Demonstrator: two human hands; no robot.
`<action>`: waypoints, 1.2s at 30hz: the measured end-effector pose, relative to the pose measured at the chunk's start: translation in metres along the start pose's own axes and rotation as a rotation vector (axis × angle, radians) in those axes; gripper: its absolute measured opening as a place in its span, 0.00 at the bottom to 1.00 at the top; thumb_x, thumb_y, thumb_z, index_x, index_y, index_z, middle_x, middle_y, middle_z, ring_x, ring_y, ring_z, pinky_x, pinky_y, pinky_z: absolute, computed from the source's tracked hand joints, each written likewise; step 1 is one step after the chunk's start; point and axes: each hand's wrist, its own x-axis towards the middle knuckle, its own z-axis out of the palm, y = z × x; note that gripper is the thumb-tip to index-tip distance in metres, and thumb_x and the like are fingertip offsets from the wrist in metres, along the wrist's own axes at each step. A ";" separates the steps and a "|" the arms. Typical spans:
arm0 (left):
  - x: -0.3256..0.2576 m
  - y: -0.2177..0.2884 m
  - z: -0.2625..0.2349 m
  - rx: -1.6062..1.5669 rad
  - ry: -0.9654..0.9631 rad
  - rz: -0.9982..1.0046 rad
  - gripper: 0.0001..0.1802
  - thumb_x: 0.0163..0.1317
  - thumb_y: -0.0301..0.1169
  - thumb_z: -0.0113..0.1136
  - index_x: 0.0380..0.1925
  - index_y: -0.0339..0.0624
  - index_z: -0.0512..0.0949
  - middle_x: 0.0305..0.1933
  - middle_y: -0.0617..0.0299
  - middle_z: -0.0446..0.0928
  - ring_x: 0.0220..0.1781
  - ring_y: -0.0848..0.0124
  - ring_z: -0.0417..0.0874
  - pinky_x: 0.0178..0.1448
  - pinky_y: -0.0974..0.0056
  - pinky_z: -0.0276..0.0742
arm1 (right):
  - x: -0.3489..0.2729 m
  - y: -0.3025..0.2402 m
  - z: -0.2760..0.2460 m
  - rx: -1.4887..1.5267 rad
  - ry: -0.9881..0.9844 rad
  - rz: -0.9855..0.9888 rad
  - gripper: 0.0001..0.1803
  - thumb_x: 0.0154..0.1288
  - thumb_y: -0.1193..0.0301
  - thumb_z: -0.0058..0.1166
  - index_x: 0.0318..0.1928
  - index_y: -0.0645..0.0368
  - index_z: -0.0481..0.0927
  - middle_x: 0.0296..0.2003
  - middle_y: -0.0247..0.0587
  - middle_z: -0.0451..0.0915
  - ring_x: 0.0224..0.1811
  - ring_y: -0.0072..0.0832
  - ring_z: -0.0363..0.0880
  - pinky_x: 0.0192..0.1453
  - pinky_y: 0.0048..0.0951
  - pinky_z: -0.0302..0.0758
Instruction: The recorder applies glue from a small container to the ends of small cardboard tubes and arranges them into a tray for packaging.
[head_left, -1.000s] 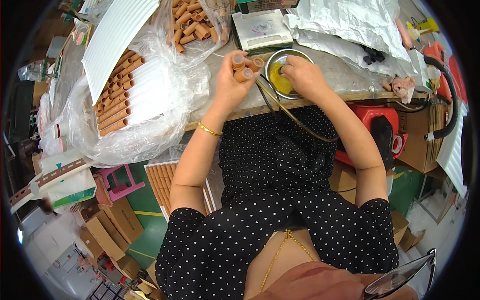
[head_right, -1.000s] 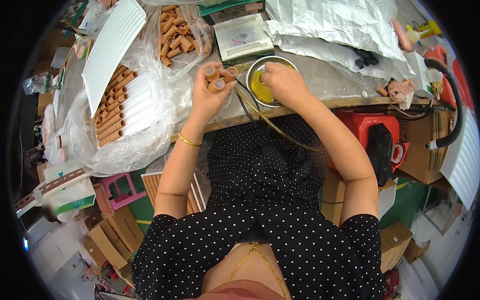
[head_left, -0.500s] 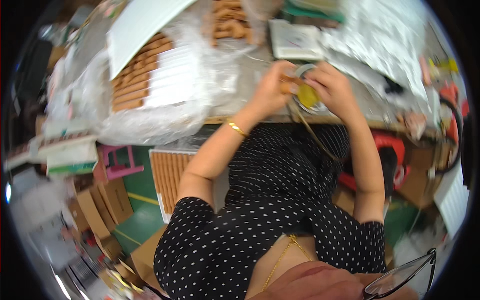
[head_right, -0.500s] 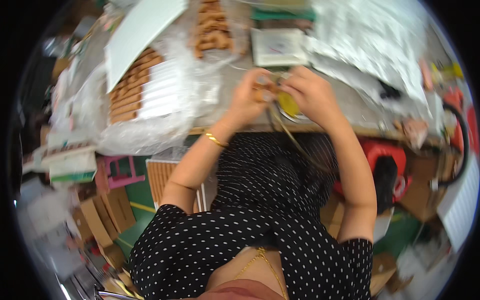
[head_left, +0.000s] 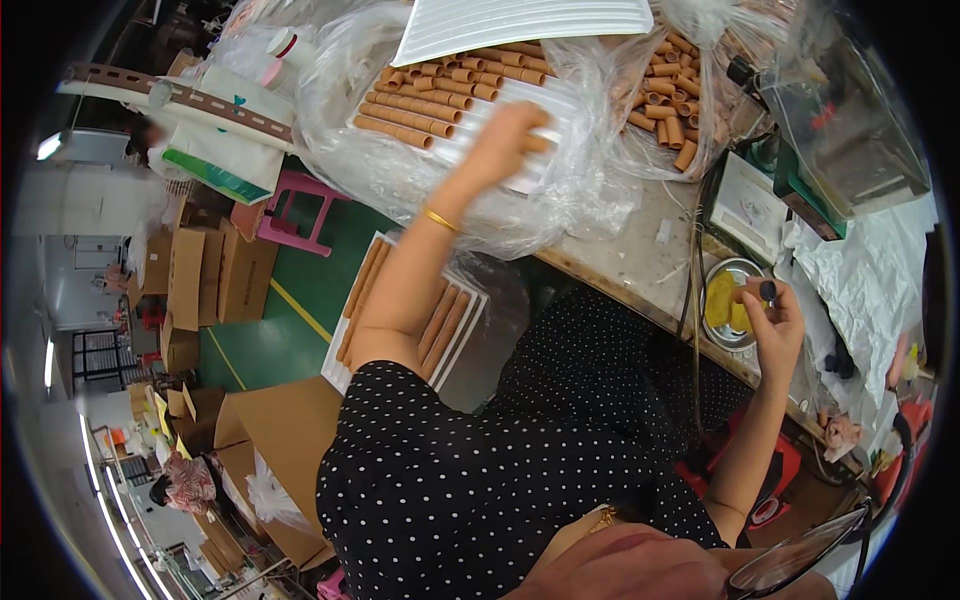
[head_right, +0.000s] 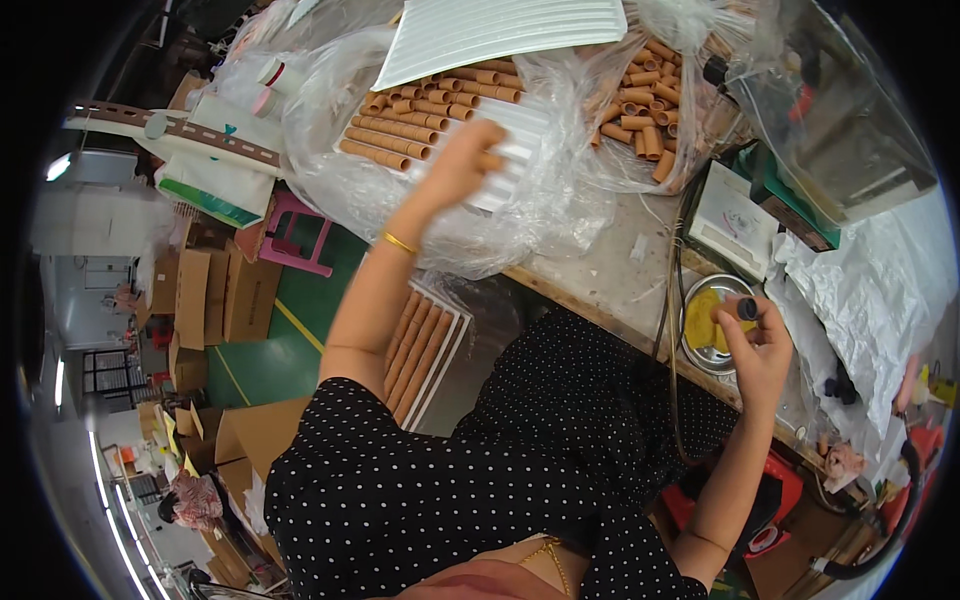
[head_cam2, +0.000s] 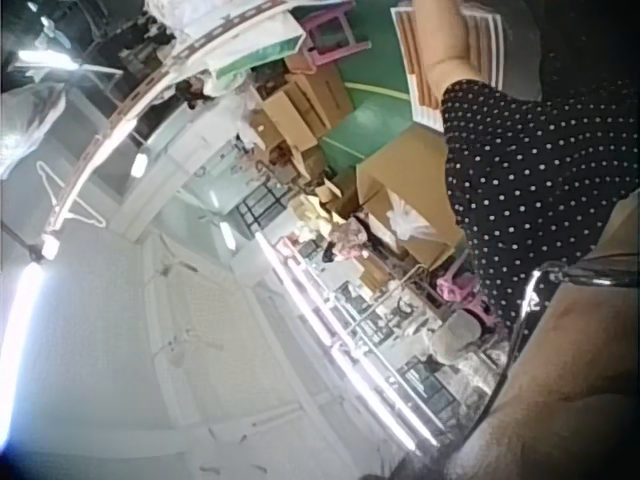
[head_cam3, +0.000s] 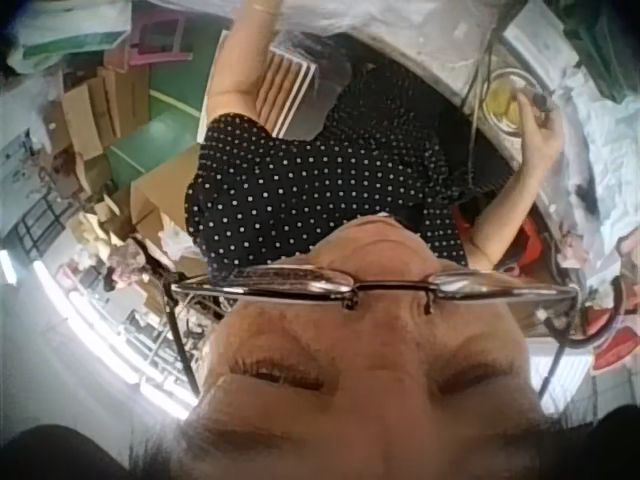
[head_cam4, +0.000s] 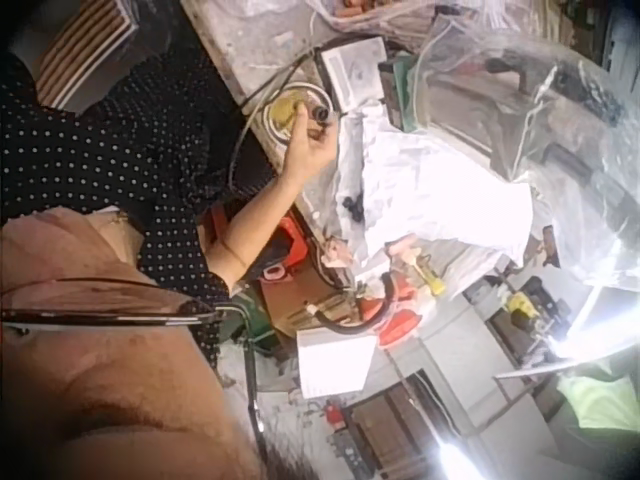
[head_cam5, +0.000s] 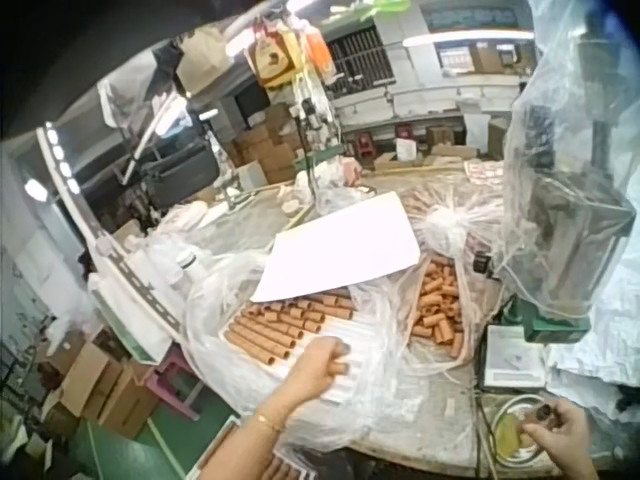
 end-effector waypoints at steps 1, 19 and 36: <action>-0.007 -0.034 -0.023 0.267 0.015 -0.033 0.19 0.45 0.13 0.57 0.41 0.36 0.72 0.40 0.48 0.75 0.41 0.53 0.78 0.43 0.57 0.74 | 0.000 0.002 -0.003 0.040 0.022 0.026 0.08 0.58 0.76 0.57 0.39 0.63 0.75 0.35 0.33 0.79 0.29 0.13 0.72 0.33 0.14 0.68; -0.030 -0.128 -0.071 0.670 -0.180 0.005 0.15 0.50 0.31 0.62 0.38 0.42 0.72 0.38 0.53 0.75 0.47 0.53 0.72 0.50 0.54 0.66 | 0.004 -0.006 0.012 -0.136 0.076 -0.068 0.17 0.61 0.71 0.55 0.50 0.62 0.73 0.37 0.34 0.76 0.37 0.20 0.73 0.37 0.20 0.70; -0.019 0.064 0.042 -0.842 -0.165 -0.354 0.21 0.48 0.21 0.68 0.41 0.43 0.70 0.38 0.67 0.73 0.39 0.77 0.74 0.45 0.72 0.74 | 0.000 -0.009 0.033 -0.192 -0.038 -0.306 0.14 0.55 0.75 0.59 0.42 0.64 0.76 0.36 0.40 0.77 0.36 0.28 0.75 0.41 0.25 0.71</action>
